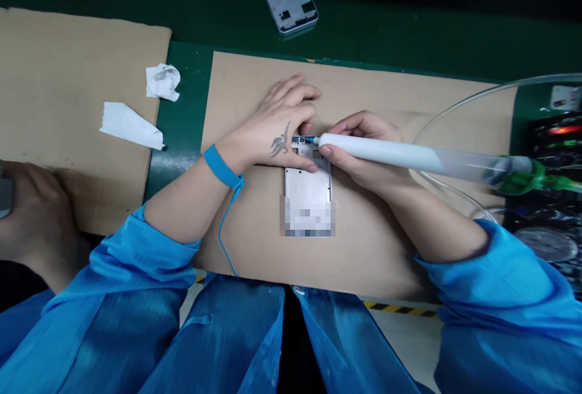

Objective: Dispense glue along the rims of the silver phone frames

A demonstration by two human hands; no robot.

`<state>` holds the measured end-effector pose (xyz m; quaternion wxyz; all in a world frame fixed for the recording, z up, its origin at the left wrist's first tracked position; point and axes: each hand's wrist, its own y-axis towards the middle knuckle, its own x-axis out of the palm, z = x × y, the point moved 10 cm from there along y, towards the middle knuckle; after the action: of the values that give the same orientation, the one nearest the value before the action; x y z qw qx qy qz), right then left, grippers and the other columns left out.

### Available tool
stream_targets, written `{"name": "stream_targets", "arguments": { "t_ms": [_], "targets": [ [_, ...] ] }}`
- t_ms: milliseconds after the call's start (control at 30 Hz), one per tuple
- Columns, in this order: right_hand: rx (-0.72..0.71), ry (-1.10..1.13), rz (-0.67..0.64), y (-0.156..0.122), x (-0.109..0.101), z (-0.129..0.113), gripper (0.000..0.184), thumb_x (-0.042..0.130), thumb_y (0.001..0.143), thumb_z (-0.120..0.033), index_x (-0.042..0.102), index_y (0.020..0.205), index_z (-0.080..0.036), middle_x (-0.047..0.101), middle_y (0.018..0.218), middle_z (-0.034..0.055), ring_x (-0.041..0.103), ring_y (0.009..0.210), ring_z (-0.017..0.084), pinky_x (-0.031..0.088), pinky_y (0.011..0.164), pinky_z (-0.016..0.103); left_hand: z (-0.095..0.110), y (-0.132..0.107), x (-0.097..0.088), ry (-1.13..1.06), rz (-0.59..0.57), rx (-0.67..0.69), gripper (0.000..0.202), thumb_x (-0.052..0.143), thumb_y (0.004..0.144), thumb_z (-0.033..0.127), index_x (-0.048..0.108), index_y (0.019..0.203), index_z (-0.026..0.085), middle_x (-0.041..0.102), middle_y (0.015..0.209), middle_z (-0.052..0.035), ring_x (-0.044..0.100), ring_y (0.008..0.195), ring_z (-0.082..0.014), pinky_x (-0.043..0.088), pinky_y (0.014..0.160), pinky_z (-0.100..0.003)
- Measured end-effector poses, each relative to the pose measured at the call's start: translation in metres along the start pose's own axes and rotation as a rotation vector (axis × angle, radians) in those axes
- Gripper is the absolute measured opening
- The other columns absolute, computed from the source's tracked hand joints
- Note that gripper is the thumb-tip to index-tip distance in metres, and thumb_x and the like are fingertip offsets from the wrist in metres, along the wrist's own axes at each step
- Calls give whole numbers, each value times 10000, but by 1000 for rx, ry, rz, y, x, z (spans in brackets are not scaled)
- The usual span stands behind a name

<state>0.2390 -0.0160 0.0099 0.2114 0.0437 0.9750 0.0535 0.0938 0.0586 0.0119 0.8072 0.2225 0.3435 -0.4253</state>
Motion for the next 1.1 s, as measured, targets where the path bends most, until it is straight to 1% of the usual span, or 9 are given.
{"name": "stream_targets", "arguments": {
  "t_ms": [133,233,333,433,600,733,833,1000,1100],
  "targets": [
    [-2,-10,0,0,0,-3,414,981,820,-589,752,1004,-297,823,960,49,781,828,259,684,738,430,2,0,-1,5,1,5,640,994,663,790,726,953,286,575,1707,-102,258,1765,-510,202,1474,-731],
    [-4,0,15,1,-3,-3,376,963,843,-574,745,976,-298,825,948,56,791,826,264,693,744,442,2,-1,-1,11,-5,0,654,994,667,797,737,970,277,567,1718,-107,256,1768,-501,212,1474,-715],
    [9,-7,23,2,-6,1,386,978,837,-570,745,970,-292,819,926,64,789,803,271,689,713,448,1,-1,-1,8,-4,-9,673,994,641,823,743,958,285,571,1719,-99,256,1771,-492,212,1481,-697],
    [14,-21,29,3,-7,4,414,999,813,-580,751,967,-286,815,902,63,779,767,267,672,680,439,0,-1,-1,0,-2,-11,685,986,629,845,742,946,289,576,1716,-108,261,1770,-488,203,1487,-687],
    [17,-19,83,2,-9,3,423,989,800,-621,741,921,-300,811,870,60,754,733,260,638,631,425,1,-1,-1,15,3,-4,659,976,655,814,727,965,288,580,1720,-109,265,1772,-491,213,1471,-714],
    [21,-15,79,1,-8,3,443,988,797,-645,732,927,-308,804,871,60,748,743,263,645,655,434,2,-1,-1,25,-2,1,665,972,669,821,720,965,281,572,1723,-126,264,1774,-490,217,1475,-701],
    [21,-11,70,1,-8,5,426,993,802,-618,734,938,-308,795,865,60,740,731,262,635,649,434,2,-1,-1,26,-6,-2,686,964,670,853,720,952,278,565,1724,-131,260,1775,-487,214,1480,-688],
    [19,-28,50,0,-7,9,388,961,849,-601,736,970,-309,797,884,55,745,746,259,635,654,427,2,-2,-2,18,1,8,717,956,663,876,709,953,269,570,1721,-142,269,1768,-505,216,1465,-717],
    [18,-17,61,-1,-8,9,404,974,837,-619,733,946,-313,798,866,54,752,726,263,636,634,430,2,-2,-1,24,7,17,731,943,669,896,710,957,266,573,1721,-141,278,1766,-502,216,1461,-719]
  ]
}}
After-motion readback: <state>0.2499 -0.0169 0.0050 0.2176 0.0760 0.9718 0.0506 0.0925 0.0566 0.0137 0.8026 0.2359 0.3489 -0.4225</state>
